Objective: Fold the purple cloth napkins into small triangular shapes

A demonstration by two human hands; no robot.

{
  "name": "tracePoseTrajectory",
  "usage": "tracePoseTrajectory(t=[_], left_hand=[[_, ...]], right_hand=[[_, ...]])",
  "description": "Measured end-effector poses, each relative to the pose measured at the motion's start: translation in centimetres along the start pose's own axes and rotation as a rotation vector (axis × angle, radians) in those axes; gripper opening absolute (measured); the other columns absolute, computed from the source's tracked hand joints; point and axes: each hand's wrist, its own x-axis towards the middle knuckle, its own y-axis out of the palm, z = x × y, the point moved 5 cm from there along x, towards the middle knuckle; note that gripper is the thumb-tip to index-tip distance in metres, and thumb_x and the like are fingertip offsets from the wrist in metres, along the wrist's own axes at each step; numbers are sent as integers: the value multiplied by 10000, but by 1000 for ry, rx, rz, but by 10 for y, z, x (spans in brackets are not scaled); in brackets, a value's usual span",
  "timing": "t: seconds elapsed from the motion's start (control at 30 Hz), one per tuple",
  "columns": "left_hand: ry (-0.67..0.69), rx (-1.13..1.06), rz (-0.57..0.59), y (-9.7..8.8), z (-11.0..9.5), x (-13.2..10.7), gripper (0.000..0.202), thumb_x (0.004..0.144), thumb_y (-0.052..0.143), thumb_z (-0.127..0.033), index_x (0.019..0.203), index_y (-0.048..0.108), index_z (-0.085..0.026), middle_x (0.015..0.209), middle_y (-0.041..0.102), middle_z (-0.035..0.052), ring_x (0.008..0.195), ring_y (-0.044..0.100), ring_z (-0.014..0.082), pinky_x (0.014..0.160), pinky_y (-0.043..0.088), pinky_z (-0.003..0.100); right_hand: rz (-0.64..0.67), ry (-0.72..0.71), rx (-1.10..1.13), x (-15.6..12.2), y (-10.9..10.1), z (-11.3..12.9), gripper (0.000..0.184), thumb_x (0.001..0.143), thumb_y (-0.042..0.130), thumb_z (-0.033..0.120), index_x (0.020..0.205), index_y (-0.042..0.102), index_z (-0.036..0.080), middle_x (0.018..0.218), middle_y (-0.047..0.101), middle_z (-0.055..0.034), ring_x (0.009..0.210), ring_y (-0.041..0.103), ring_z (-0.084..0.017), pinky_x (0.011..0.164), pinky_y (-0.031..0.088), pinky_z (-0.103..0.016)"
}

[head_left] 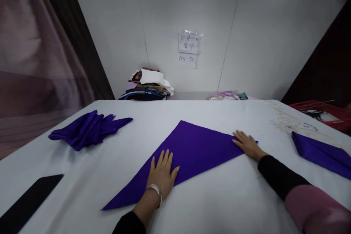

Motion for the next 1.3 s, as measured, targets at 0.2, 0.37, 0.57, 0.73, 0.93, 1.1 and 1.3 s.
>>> tracePoseTrajectory(t=[0.2,0.37,0.57,0.73,0.93,1.1,1.3], left_hand=[[-1,-3,-5,0,0,1,599,893,253,-489,1388,324,-158,1467,264,85,1367,157,258,1088,133,530],[-11,5,16,0,-1,1,605,893,248,-484,1394,308,-151,1474,242,76,1369,152,253,1090,129,528],[-3,1,20,-1,-1,0,612,892,235,-497,1398,300,-161,1476,235,66,1370,148,252,1092,125,520],[-8,-11,31,1,0,-1,613,891,226,-503,1403,292,-173,1479,221,54,1373,136,250,1096,114,520],[-3,-31,33,2,0,-1,612,896,218,-500,1405,285,-166,1480,215,56,1373,135,252,1096,119,525],[-6,-36,30,0,-1,-2,604,895,239,-496,1402,294,-173,1480,224,59,1371,141,257,1098,122,526],[-4,-51,43,-1,-2,-4,611,897,220,-509,1410,276,-181,1486,208,53,1373,132,258,1099,119,531]], right_hand=[[-75,109,-64,22,-21,9,569,918,226,456,1389,337,156,1469,245,-162,1355,161,-315,1018,184,-585],[82,-412,156,18,-27,165,682,885,190,616,1437,211,216,1504,159,-64,1376,99,-229,1094,83,-472],[238,-773,189,21,-16,247,751,857,224,668,1445,153,205,1510,118,-68,1381,58,-210,1099,-13,-441],[182,-577,98,70,-12,193,690,884,212,625,1438,192,214,1508,139,-50,1379,81,-196,1104,25,-415],[113,-269,40,101,-21,150,707,896,149,602,1431,222,145,1495,162,-138,1371,89,-283,1064,83,-543],[106,-695,111,68,-19,238,752,861,197,661,1443,179,185,1507,123,-81,1381,44,-214,1099,9,-451],[201,-862,174,67,-3,286,761,860,199,666,1442,182,176,1503,156,-77,1378,85,-227,1100,18,-450]])
